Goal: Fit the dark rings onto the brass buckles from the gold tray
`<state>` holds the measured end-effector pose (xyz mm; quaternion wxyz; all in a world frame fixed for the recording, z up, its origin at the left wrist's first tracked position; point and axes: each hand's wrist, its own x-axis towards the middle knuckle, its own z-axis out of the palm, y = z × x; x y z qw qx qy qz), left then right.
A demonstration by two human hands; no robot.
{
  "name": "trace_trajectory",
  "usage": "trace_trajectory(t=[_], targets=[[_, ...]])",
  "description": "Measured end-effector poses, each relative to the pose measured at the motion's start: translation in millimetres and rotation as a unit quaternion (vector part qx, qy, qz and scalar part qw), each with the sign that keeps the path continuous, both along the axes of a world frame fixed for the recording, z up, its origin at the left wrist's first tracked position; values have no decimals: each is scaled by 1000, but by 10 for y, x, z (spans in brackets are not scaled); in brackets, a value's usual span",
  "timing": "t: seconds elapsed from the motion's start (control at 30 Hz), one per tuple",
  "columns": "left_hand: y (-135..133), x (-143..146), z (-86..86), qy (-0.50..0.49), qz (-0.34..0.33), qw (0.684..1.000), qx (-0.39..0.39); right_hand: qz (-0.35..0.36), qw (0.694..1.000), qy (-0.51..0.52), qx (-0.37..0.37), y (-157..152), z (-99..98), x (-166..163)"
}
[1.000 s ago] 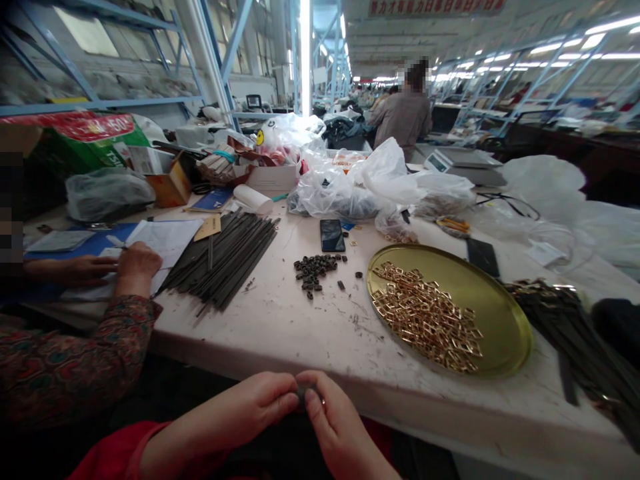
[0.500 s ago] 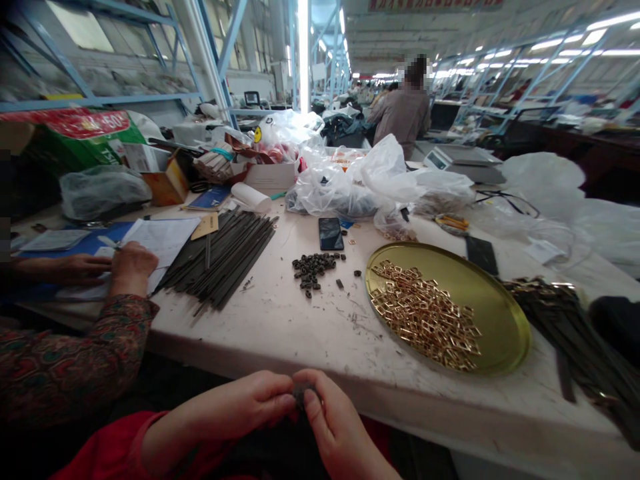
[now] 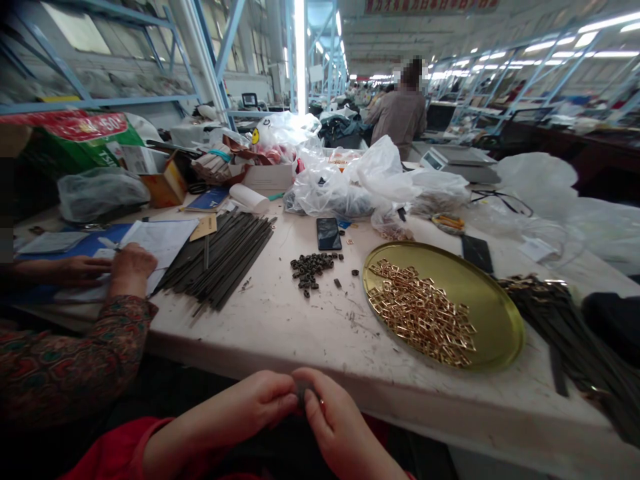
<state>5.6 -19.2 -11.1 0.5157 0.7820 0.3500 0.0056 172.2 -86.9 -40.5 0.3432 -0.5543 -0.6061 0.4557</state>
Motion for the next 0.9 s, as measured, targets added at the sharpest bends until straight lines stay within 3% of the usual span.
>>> trace_trajectory(t=[0.13, 0.27, 0.37, 0.6, 0.77, 0.9], targets=[[3, 31, 2, -2, 12, 1000, 22, -23, 999, 25, -17, -14, -46, 7], [52, 11, 141, 12, -13, 1000, 21, -65, 997, 29, -12, 11, -103, 12], [88, 5, 197, 25, -20, 999, 18, -56, 998, 20, 2, 28, -110, -5], [78, 102, 56, 50, -5, 999, 10, -35, 997, 61, 12, 24, -133, -20], [140, 111, 131, 57, -34, 994, 89, -82, 993, 80, -23, 81, -178, 13], [223, 152, 235, 104, -40, 977, 182, -120, 992, 32, 9, 183, -187, -16]])
